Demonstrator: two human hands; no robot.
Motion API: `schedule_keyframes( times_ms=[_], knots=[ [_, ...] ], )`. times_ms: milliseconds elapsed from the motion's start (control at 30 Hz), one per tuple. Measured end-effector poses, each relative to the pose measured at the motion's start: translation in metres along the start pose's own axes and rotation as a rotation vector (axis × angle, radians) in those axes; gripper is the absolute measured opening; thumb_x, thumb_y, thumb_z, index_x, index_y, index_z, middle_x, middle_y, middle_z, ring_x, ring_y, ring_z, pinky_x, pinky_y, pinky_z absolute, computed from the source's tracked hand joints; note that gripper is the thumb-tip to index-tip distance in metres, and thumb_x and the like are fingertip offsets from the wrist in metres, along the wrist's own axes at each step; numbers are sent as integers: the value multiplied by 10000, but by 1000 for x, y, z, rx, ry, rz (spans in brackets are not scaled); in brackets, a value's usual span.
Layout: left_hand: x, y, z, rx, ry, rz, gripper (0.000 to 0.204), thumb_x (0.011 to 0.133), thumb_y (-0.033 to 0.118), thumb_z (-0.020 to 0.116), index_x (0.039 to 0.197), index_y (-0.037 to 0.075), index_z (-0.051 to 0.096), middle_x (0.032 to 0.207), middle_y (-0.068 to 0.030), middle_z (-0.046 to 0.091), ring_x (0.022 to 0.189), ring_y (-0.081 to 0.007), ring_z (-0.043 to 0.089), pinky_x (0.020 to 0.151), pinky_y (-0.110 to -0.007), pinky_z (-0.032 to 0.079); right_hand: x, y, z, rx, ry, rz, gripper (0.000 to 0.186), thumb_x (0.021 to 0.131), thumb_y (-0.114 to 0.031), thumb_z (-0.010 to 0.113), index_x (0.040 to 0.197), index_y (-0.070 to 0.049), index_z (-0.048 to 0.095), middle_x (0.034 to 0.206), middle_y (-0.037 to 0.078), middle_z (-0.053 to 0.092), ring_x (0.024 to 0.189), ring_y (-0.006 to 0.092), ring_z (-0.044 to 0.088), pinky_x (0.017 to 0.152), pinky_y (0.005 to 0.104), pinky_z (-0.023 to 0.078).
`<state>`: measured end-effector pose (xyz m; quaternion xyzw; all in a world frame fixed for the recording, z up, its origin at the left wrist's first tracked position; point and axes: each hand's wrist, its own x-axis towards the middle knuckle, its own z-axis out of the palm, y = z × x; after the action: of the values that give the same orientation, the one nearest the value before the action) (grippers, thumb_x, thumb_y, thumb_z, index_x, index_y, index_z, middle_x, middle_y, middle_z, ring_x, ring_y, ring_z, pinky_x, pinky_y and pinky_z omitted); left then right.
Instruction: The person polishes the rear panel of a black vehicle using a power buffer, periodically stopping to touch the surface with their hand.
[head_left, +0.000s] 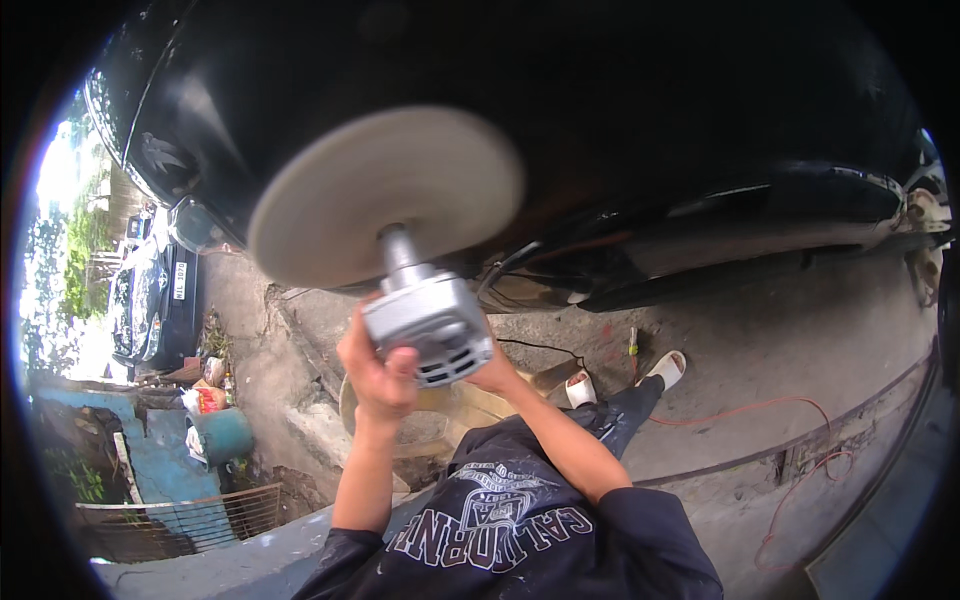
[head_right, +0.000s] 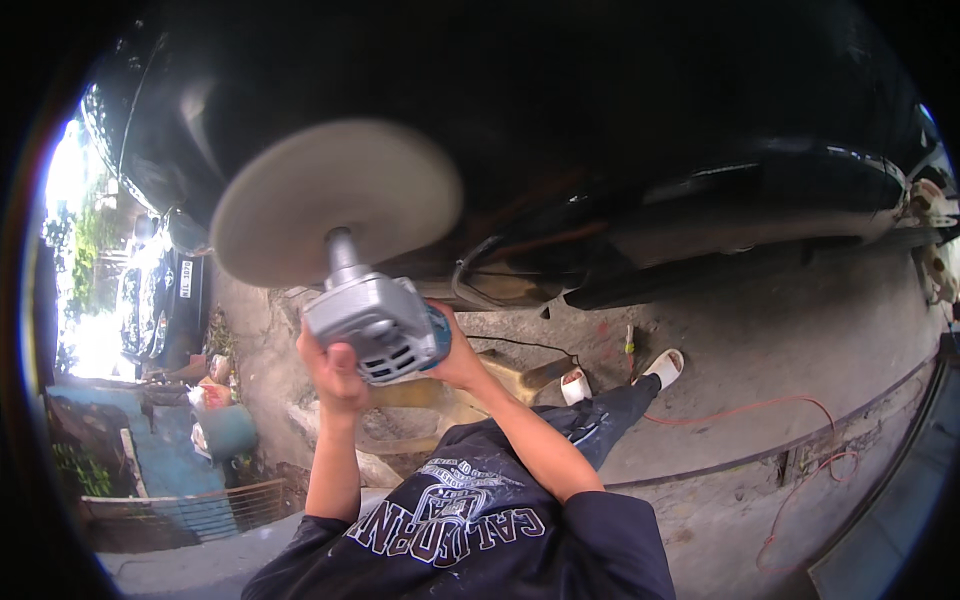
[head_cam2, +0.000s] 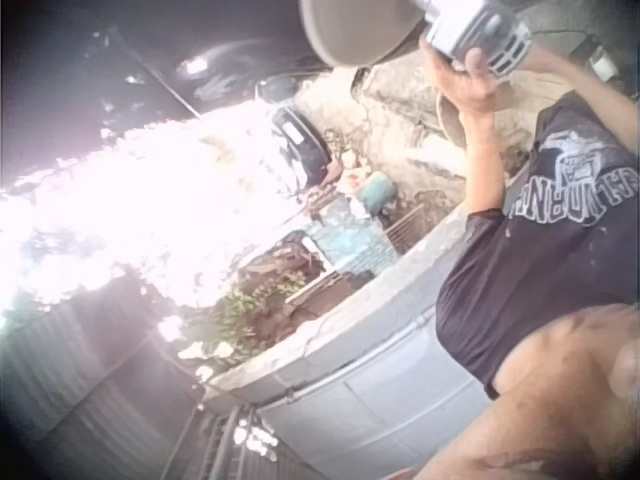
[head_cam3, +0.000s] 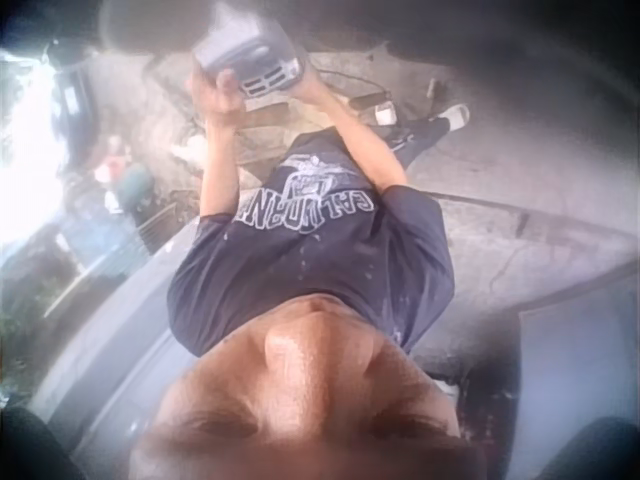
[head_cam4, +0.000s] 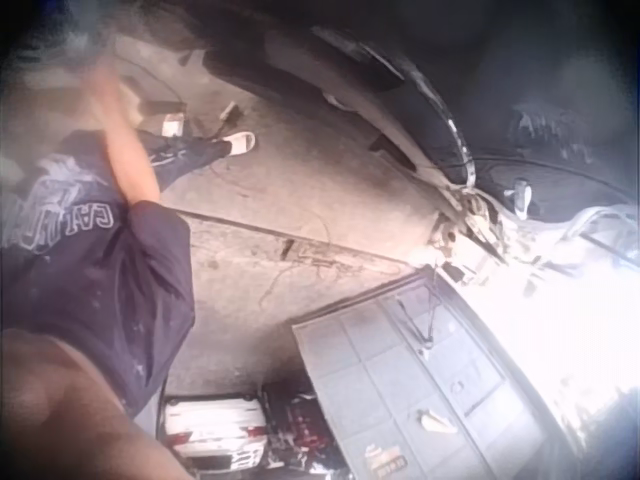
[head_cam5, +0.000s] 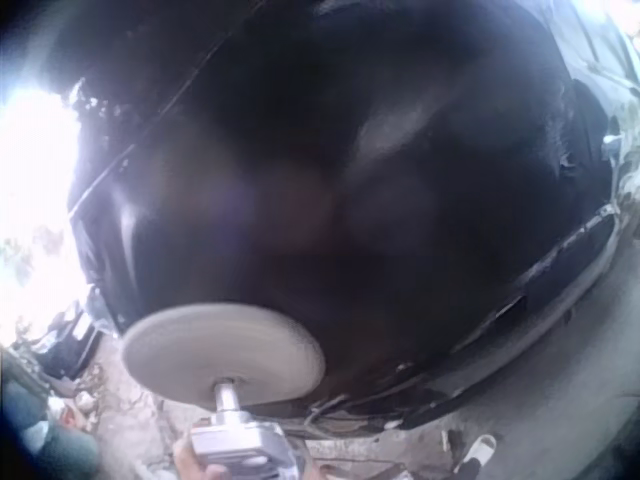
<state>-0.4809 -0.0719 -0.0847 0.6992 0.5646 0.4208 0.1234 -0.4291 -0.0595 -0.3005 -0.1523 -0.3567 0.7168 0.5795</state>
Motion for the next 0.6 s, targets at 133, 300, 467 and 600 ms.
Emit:
schedule_keyframes(
  times_ms=[133, 300, 467, 600],
  knots=[
    [-40, -69, -42, -220, 189, -173, 769, 991, 651, 410, 1323, -38, 483, 1220, -161, 604, 1082, -233, 614, 942, -372, 483, 0, 3, 8, -313, -65, 22, 978, 625, -22, 836, 1465, -127, 347, 1305, 137, 604, 1204, 281, 601, 1058, 356, 436],
    [-58, -117, -58, -602, 399, -388, 770, 1021, 649, 319, 1405, -7, 439, 1292, -152, 590, 1178, -249, 586, 1026, -401, 455, 2, -24, 7, -684, -151, 51, 913, 682, -130, 815, 1462, -154, 341, 1143, 194, 682, 1096, 425, 642, 963, 438, 506],
    [-94, -150, -31, -800, 563, -558, 756, 1017, 652, 318, 1471, 52, 391, 1381, -140, 545, 1252, -279, 555, 1082, -419, 434, -20, -29, -25, -1034, -226, 222, 891, 693, -232, 823, 1446, -161, 351, 1137, 229, 678, 1032, 461, 643, 846, 505, 532],
    [-124, -166, 17, -940, 517, -671, 749, 1013, 657, 331, 1471, 68, 398, 1380, -111, 552, 1256, -251, 552, 1087, -407, 429, -52, -56, -49, -1167, -148, 368, 888, 679, -207, 824, 1435, -172, 360, 1110, 235, 689, 991, 482, 648, 828, 527, 541]
  ],
)
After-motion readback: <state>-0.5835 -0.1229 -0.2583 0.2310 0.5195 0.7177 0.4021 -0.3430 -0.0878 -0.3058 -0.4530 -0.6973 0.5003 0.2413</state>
